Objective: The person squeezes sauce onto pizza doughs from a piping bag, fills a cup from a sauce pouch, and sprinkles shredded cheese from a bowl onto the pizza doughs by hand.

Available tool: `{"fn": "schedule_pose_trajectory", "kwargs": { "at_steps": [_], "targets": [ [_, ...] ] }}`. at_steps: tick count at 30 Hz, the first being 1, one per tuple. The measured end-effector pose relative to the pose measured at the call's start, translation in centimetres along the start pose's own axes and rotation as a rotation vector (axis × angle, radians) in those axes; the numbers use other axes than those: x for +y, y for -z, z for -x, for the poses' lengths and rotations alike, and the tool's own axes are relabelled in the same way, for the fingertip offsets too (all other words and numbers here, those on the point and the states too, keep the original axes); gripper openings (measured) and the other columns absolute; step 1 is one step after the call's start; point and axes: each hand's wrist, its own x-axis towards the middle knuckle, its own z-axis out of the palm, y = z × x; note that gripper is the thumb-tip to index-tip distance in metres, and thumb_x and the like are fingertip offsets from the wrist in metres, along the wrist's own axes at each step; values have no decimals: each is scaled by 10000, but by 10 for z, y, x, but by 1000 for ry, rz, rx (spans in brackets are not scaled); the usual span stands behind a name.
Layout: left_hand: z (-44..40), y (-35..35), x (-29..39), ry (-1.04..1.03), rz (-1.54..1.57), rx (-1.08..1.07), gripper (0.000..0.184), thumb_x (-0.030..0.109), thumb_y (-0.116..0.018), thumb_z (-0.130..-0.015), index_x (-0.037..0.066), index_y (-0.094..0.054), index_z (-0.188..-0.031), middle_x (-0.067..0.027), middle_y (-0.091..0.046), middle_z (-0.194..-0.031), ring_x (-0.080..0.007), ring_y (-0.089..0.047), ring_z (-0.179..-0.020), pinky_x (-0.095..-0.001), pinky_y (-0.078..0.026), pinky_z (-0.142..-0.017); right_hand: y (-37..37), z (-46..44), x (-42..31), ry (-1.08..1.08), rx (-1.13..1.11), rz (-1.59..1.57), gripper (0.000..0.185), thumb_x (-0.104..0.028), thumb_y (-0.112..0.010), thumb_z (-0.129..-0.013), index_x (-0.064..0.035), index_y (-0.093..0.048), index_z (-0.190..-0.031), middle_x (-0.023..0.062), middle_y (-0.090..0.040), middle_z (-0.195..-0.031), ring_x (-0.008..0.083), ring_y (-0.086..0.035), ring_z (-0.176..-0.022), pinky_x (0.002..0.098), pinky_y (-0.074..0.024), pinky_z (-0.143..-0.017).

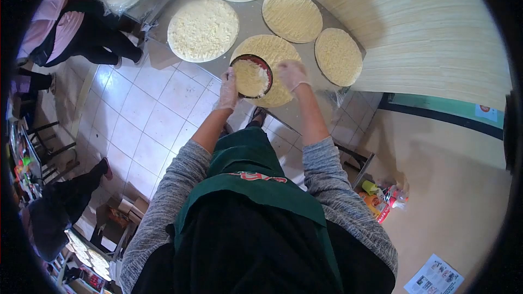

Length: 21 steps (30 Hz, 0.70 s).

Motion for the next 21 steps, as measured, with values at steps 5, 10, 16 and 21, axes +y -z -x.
{"fn": "schedule_pose_trajectory", "kwargs": {
  "at_steps": [5,10,16,21],
  "targets": [
    [11,-38,9,-66,-338,46,702,570,-308,-870,-53,-405,-1179,-302,-495,-1117,-409,-472,-1077,-402,-373,-904,-39,20,-57,233,-13,271,373,-319,-582,-734,10,-621,-906,207,-614,-904,324,-588,-905,398,-464,-782],
    [-4,-34,-2,-18,-300,38,726,592,-315,-857,-48,-408,-1188,-299,-490,-1130,-405,-465,-1091,-397,-363,-917,-34,17,-38,312,-222,4,399,-304,-634,-710,24,-603,-935,188,-625,-810,296,-618,-774,362,-491,-685],
    [-6,-25,4,-91,-136,80,682,567,-379,-861,-42,-419,-1167,-213,-543,-1047,-252,-530,-973,-327,-420,-837,-2,3,24,-238,-227,-951,262,-202,-653,-718,-22,-622,-905,27,-595,-741,89,-542,-625,228,-443,-553],
    [-4,-12,19,14,128,108,657,555,-398,-862,-29,-388,-1163,-163,-540,-1017,-197,-535,-917,-297,-450,-771,-46,-102,161,-87,-10,-372,190,-127,-595,-729,-12,-626,-877,91,-616,-725,168,-569,-574,290,-458,-509]
  ]
}}
